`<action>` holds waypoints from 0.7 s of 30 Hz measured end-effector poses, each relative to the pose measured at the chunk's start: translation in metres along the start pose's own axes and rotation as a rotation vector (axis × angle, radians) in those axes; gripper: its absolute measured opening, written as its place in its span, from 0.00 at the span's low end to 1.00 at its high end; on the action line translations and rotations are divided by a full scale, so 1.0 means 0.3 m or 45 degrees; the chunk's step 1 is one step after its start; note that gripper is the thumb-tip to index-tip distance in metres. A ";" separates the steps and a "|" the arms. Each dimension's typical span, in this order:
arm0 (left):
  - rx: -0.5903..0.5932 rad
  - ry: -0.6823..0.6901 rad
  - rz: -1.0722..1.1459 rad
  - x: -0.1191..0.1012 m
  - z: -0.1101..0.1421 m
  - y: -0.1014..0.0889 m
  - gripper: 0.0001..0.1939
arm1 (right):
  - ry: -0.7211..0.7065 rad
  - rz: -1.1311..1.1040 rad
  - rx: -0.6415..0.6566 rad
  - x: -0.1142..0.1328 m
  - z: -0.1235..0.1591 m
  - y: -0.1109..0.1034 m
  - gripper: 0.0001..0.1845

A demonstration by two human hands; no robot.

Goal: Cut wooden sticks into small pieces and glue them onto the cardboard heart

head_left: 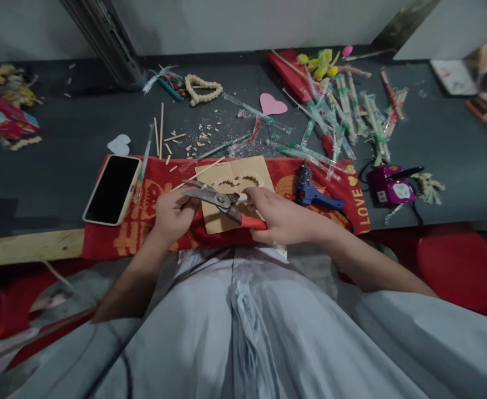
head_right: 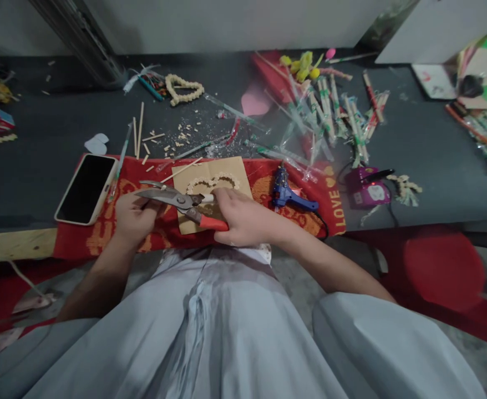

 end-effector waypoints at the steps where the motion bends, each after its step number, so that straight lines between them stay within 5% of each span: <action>1: 0.045 -0.069 0.086 0.011 0.003 0.007 0.11 | -0.032 0.007 -0.009 -0.001 -0.001 -0.003 0.29; 4: 0.150 -0.267 0.292 0.037 0.016 0.030 0.12 | -0.071 0.036 -0.027 -0.005 -0.003 -0.010 0.32; 10: 0.037 -0.460 0.386 0.045 0.019 0.034 0.09 | 0.080 0.106 -0.001 0.006 -0.010 0.006 0.26; 21: -0.038 -0.216 -0.036 0.018 0.002 0.035 0.11 | 0.213 0.134 0.143 0.019 -0.012 0.021 0.17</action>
Point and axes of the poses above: each hand's wrist, its own z-axis away from the middle knuckle, its own y-axis out of the palm, x = y × z, the point moved 6 cm from there along -z, towards the middle knuckle, and after that the axes turned 6 degrees about -x, right-handed, at the moved point
